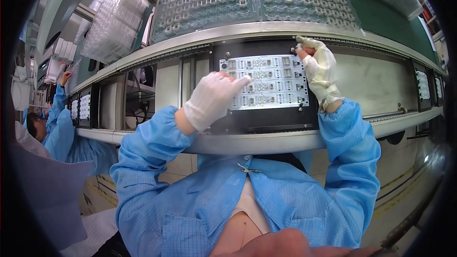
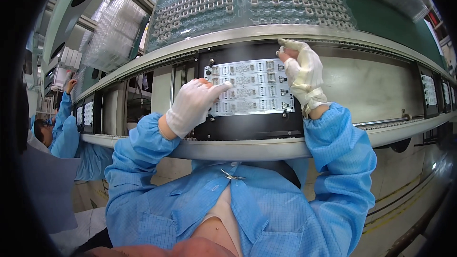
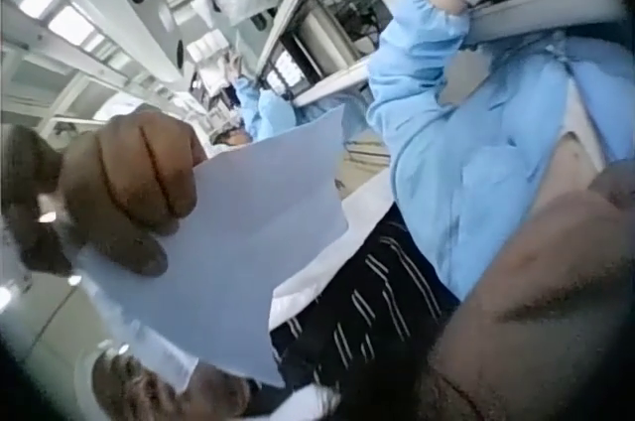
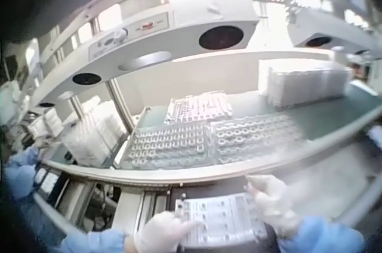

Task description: Assembling small electronic components onto printed circuit boards on a factory production line.

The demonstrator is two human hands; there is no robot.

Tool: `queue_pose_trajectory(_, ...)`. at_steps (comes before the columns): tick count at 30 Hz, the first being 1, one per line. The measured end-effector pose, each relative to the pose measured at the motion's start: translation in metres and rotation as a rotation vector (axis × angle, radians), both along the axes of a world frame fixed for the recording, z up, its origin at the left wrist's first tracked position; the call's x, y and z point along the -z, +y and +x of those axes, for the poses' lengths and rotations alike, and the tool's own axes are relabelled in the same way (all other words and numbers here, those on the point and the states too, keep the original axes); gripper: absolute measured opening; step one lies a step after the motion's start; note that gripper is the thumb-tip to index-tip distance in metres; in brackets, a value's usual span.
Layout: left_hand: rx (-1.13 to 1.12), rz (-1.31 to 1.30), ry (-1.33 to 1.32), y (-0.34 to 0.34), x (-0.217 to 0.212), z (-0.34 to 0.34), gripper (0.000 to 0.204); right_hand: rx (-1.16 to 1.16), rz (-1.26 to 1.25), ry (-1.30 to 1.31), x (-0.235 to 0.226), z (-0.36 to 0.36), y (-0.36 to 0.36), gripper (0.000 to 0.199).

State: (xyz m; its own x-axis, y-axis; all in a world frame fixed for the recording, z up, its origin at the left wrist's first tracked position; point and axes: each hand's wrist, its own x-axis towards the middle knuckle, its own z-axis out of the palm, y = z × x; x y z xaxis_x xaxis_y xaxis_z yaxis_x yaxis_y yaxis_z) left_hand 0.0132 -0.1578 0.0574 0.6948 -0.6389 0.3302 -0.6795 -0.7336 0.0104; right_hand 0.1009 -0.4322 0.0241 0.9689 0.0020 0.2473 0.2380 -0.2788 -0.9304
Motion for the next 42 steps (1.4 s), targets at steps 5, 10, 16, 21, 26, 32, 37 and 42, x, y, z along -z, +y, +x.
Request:
queue_pose_trajectory(5, -0.113, -0.598, 0.190, 0.017, 0.001, -0.006, 0.038, -0.229, -0.187, -0.012, -0.032, -0.030, -0.010, 0.049)
queue_pose_trajectory(10, -0.189, -0.606, 0.115, 0.027, 0.004, 0.002, 0.040, -0.351, -0.498, -0.181, -0.027, -0.050, -0.020, 0.066)
queue_pose_trajectory(16, -0.217, -0.641, 0.139, 0.034, 0.016, 0.007, 0.032, -0.458, -0.620, -0.376, -0.019, -0.047, -0.017, 0.064)
queue_pose_trajectory(21, -0.219, -0.667, 0.105, 0.035, 0.017, 0.008, 0.025, -0.523, -0.831, -0.460, -0.023, -0.040, -0.013, 0.053)
queue_pose_trajectory(26, -0.203, -0.663, 0.191, 0.040, 0.019, 0.004, 0.030, -0.541, -0.815, -0.370, -0.031, -0.035, -0.006, 0.048)
queue_pose_trajectory(32, -0.197, -0.655, 0.175, 0.043, 0.009, -0.001, 0.033, -0.507, -0.907, -0.516, -0.038, -0.045, 0.007, 0.049)
queue_pose_trajectory(37, -0.186, -0.587, 0.006, 0.053, -0.005, 0.029, 0.036, -0.454, -0.860, -0.627, -0.031, -0.057, -0.007, 0.046)
queue_pose_trajectory(42, -0.211, -0.462, -0.154, 0.072, -0.003, 0.137, 0.030, -0.484, -0.789, -0.411, -0.044, -0.047, -0.018, 0.044)
